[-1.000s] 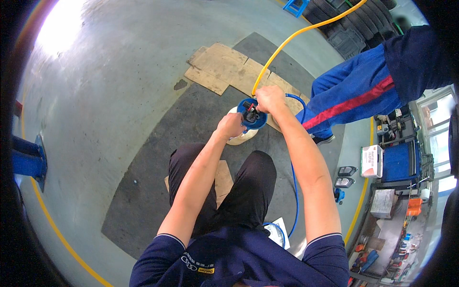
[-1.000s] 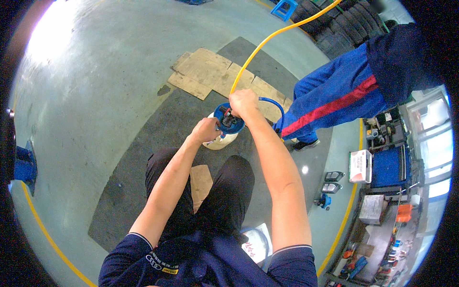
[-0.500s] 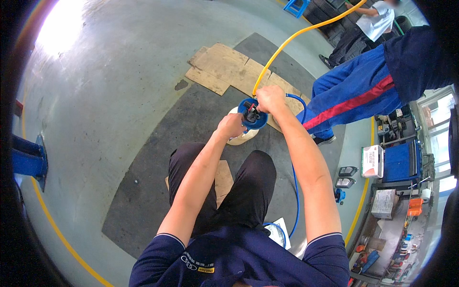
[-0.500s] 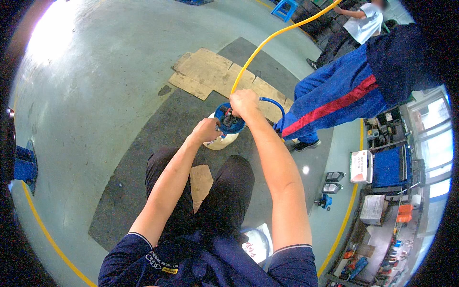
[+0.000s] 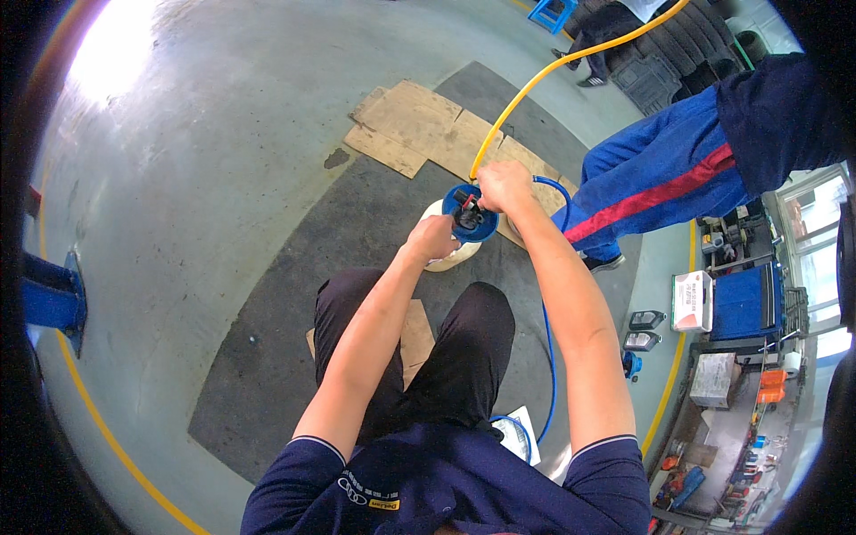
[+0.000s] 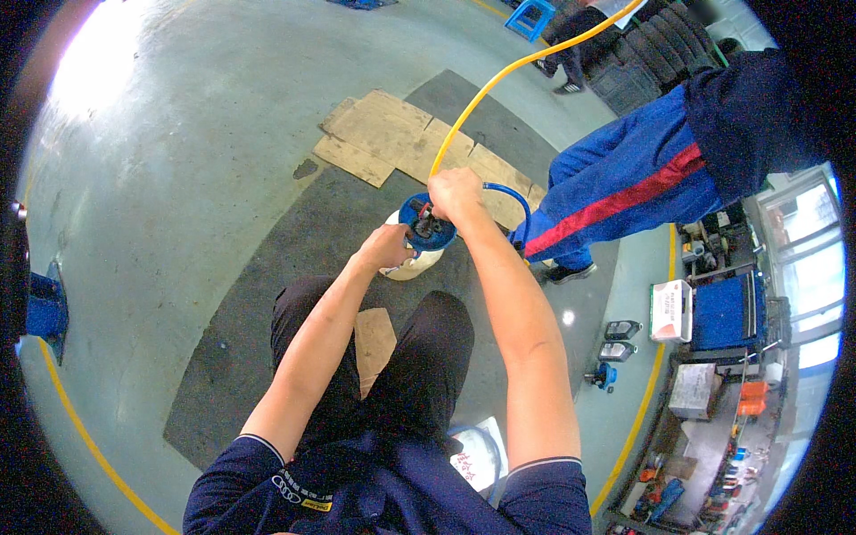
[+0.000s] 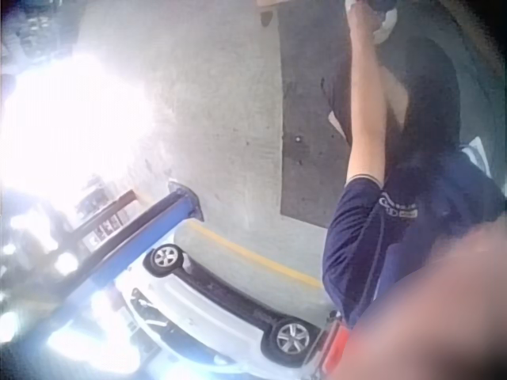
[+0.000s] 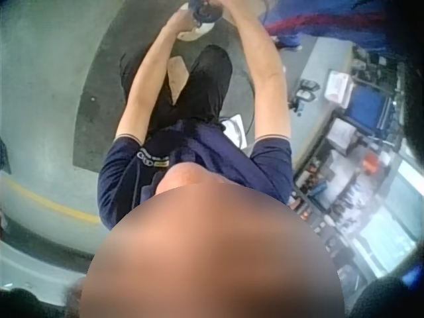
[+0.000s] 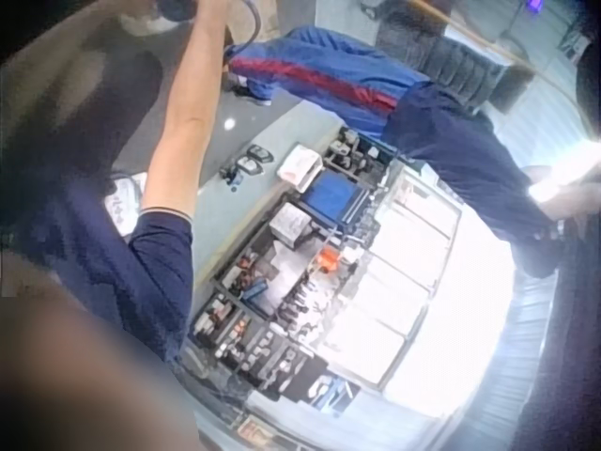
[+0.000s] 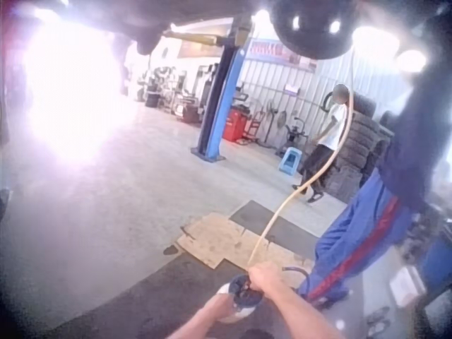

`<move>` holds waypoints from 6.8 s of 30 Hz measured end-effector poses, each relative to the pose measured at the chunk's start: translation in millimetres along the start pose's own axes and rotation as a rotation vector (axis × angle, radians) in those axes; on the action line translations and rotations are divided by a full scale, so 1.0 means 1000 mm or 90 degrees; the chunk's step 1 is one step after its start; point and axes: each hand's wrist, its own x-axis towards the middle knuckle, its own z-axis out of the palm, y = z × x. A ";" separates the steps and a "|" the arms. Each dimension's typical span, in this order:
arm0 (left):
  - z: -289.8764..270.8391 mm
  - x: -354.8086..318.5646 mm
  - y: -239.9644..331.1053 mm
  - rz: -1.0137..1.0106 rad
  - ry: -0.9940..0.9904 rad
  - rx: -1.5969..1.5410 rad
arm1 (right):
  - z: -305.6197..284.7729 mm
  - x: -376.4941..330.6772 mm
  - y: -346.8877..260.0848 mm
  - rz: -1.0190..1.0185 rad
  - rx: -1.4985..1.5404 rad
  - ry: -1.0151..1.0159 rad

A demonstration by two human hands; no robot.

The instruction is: The person sits on the floor and assembles a mechanical device, likely a fluid transfer pump, by connecting a yellow hose and a blue hose to a white container. They manipulate the internal components and tighten connections with their hands.

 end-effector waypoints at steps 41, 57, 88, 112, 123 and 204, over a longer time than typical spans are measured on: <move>0.020 0.047 -0.005 -0.030 0.187 -0.089 | 0.036 0.010 0.003 0.013 0.031 0.108; 0.012 0.030 0.003 -0.069 0.114 -0.076 | 0.019 0.001 0.000 0.020 0.085 0.078; 0.015 0.026 0.020 -0.086 -0.003 0.105 | 0.035 0.009 0.000 0.068 0.096 0.110; 0.008 0.012 0.045 -0.069 -0.022 0.033 | 0.025 0.000 0.008 0.075 0.060 0.049; 0.000 0.013 0.040 -0.115 -0.028 -0.043 | 0.011 0.005 0.005 0.045 0.038 -0.004; -0.004 0.002 0.033 -0.081 0.013 -0.045 | -0.003 0.000 -0.005 0.039 -0.003 -0.035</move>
